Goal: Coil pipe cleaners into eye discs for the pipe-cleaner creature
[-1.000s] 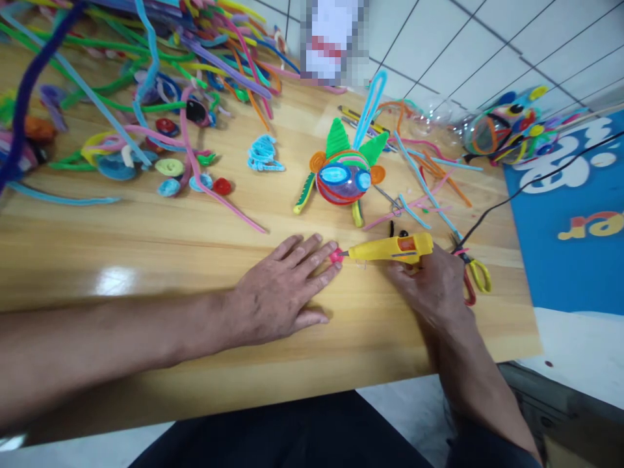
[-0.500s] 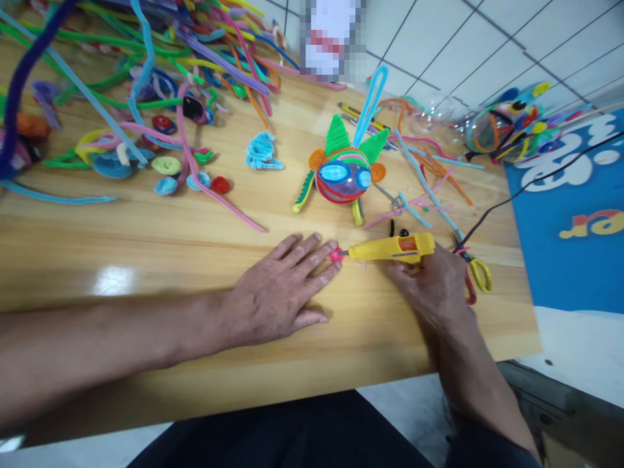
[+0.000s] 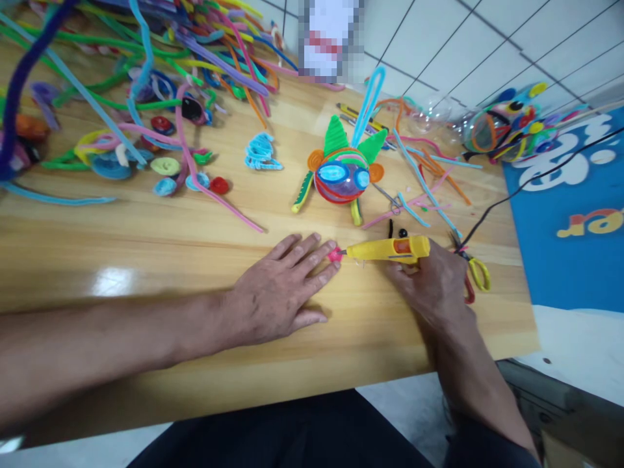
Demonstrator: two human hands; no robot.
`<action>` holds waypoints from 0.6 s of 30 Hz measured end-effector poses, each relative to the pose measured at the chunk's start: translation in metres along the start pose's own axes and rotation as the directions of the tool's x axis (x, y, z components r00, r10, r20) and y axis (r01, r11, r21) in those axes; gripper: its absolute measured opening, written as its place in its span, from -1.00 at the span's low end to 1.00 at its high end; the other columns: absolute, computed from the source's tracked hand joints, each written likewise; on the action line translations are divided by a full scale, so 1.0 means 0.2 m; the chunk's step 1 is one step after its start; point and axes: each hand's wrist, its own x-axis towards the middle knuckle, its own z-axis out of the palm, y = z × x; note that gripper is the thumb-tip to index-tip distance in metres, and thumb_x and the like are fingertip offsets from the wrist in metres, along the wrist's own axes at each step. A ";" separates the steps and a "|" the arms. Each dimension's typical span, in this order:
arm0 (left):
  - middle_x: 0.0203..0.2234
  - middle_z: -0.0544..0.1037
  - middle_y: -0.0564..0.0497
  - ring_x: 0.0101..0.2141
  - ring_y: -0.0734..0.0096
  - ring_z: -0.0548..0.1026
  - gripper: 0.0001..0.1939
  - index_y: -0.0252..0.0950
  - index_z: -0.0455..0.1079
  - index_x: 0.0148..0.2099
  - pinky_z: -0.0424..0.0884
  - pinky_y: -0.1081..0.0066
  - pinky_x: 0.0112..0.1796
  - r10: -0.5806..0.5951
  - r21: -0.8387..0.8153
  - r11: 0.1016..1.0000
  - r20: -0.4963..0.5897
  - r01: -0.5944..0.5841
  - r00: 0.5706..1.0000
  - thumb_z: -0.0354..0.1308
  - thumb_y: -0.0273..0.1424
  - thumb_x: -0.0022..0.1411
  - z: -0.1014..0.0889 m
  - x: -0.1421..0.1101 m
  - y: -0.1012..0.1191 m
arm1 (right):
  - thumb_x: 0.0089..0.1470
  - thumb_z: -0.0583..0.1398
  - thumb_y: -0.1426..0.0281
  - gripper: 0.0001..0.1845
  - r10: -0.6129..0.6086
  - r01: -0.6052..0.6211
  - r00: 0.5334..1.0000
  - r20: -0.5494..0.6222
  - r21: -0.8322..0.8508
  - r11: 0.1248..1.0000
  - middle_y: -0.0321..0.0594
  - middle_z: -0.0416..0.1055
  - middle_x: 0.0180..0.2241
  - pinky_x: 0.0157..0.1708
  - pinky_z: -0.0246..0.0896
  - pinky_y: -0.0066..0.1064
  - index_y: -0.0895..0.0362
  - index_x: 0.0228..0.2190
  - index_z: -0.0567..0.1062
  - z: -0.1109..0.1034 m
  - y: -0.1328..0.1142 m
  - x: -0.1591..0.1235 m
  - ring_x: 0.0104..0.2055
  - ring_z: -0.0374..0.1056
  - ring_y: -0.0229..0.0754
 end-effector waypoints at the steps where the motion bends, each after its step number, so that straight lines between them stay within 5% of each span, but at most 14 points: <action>1: 0.43 0.18 -0.27 0.40 -0.21 0.14 -0.24 -0.34 0.24 0.41 0.07 -0.11 0.34 0.000 -0.002 1.000 0.001 0.000 1.000 0.07 0.07 0.39 0.00 0.00 0.00 | 0.04 0.25 0.28 -0.87 0.010 -0.010 1.000 -0.019 0.007 1.000 -0.24 0.47 -0.53 -0.49 0.23 -0.35 0.07 -0.45 0.45 -0.01 0.00 -0.01 -0.51 0.39 -0.13; 4: 0.43 0.18 -0.27 0.40 -0.20 0.13 -0.24 -0.35 0.24 0.41 0.05 -0.10 0.34 -0.002 -0.005 1.000 -0.001 0.002 1.000 0.06 0.07 0.40 0.00 0.00 0.00 | 0.02 0.27 0.29 -0.87 0.148 -0.134 0.984 -0.095 0.144 0.981 -0.22 0.54 -0.46 -0.42 0.35 -0.31 0.08 -0.37 0.52 -0.04 0.01 -0.02 -0.43 0.47 -0.07; 7: 0.43 0.18 -0.25 0.40 -0.19 0.13 -0.24 -0.34 0.25 0.41 0.06 -0.09 0.34 -0.001 0.001 1.000 -0.008 0.001 1.000 0.05 0.07 0.40 0.01 0.00 0.00 | 0.03 0.30 0.20 -0.79 0.310 -0.294 0.951 -0.016 0.275 0.915 -0.24 0.52 -0.52 -0.49 0.33 -0.33 0.08 -0.45 0.51 -0.07 0.02 -0.01 -0.48 0.45 -0.09; 10: 0.43 0.19 -0.24 0.41 -0.16 0.13 -0.23 -0.32 0.24 0.42 0.07 -0.08 0.34 -0.003 0.003 1.000 -0.027 0.003 1.000 0.07 0.08 0.39 0.02 -0.01 0.00 | -0.05 0.37 0.07 -0.64 0.451 -0.446 0.892 0.038 0.237 0.863 -0.26 0.47 -0.57 -0.58 0.19 -0.37 0.11 -0.50 0.50 -0.12 0.09 0.02 -0.55 0.37 -0.14; 15: 0.43 0.20 -0.22 0.40 -0.17 0.16 -0.26 -0.29 0.23 0.44 0.11 -0.11 0.34 0.002 0.000 1.000 -0.089 -0.002 0.996 0.11 0.02 0.38 0.04 -0.01 0.00 | 0.11 0.25 0.10 -0.70 0.628 -0.596 0.762 -0.158 0.209 0.775 -0.27 0.49 -0.44 -0.40 0.27 -0.31 0.09 -0.34 0.50 -0.20 0.50 -0.02 -0.41 0.40 -0.13; 18: 0.41 0.23 -0.23 0.39 -0.20 0.18 -0.27 -0.27 0.24 0.44 0.14 -0.12 0.32 0.018 -0.017 1.000 -0.124 -0.020 0.992 0.13 0.00 0.38 0.05 -0.01 -0.01 | 0.11 0.22 0.09 -0.69 0.743 -0.711 0.628 -0.233 0.219 0.669 -0.27 0.46 -0.45 -0.35 0.28 -0.27 0.09 -0.35 0.43 -0.17 0.79 -0.11 -0.39 0.39 -0.11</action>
